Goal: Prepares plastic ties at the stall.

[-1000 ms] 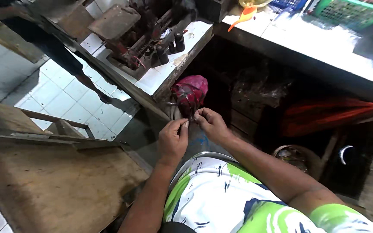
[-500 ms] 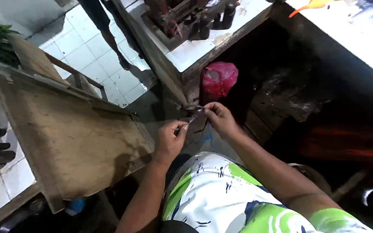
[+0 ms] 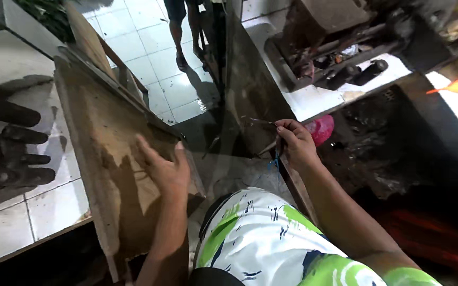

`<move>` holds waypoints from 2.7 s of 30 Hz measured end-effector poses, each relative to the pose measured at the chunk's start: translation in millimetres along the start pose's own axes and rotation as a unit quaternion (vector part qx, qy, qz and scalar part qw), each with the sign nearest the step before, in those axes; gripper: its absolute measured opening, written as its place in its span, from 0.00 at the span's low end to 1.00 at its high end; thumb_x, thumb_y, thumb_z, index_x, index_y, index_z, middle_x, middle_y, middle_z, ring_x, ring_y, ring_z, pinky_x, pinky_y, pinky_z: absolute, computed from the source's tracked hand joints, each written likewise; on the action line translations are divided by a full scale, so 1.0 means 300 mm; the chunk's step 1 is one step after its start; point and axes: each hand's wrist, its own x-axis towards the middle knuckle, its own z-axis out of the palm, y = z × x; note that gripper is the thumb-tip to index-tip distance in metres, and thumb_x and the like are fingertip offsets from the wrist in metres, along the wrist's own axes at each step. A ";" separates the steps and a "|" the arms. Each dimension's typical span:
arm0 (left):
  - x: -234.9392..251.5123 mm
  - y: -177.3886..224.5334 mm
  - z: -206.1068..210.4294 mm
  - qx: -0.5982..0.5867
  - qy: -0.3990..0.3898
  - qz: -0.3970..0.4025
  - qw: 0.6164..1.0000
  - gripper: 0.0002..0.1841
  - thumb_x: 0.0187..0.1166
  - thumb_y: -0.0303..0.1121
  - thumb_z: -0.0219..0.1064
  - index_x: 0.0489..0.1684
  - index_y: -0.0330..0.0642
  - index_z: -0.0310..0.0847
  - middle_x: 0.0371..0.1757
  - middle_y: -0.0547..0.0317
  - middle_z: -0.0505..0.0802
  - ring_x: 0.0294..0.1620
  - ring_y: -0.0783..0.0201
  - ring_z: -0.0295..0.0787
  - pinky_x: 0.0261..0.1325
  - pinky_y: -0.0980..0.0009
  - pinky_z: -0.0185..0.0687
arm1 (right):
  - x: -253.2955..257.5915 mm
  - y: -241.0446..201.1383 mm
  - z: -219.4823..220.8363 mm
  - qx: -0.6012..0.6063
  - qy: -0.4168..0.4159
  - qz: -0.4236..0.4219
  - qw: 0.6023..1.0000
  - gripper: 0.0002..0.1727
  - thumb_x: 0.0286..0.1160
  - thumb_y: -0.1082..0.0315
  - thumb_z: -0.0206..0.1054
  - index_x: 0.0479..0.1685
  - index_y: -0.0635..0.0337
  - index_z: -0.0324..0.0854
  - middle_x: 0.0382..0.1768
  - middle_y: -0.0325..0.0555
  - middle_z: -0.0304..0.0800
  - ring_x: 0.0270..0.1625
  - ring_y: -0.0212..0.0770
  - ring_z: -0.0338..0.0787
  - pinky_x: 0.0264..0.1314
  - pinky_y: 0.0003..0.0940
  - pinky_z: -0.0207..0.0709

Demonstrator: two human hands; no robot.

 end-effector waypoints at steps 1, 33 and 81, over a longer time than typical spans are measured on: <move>0.013 0.006 0.012 -0.008 -0.004 0.041 0.999 0.49 0.80 0.52 0.69 0.95 0.36 0.43 0.93 0.33 0.56 0.91 0.42 0.58 0.88 0.45 0.60 | 0.012 -0.015 0.046 -0.015 -0.023 -0.011 1.000 0.11 0.86 0.67 0.61 0.59 0.59 0.82 0.35 0.38 0.84 0.27 0.29 0.81 0.28 0.24 0.79; 0.965 0.195 0.505 -0.401 -0.183 -0.124 0.889 0.17 0.95 0.32 0.46 0.53 0.30 0.79 0.40 0.48 0.93 0.36 0.56 0.93 0.42 0.59 0.94 | 1.152 -0.075 0.370 -0.230 -0.219 -0.140 0.938 0.12 0.85 0.58 0.65 0.50 0.55 0.87 0.39 0.37 0.91 0.37 0.29 0.89 0.42 0.28 0.86; 2.905 0.105 0.931 -0.445 -0.261 -0.120 0.848 0.21 0.91 0.29 0.43 0.79 0.44 0.67 0.26 0.58 0.85 0.11 0.72 0.72 0.11 0.79 0.69 | 2.777 -0.211 1.095 -0.235 -0.110 -0.104 0.960 0.21 0.79 0.47 0.70 0.57 0.55 0.87 0.46 0.41 0.91 0.45 0.35 0.89 0.50 0.38 0.86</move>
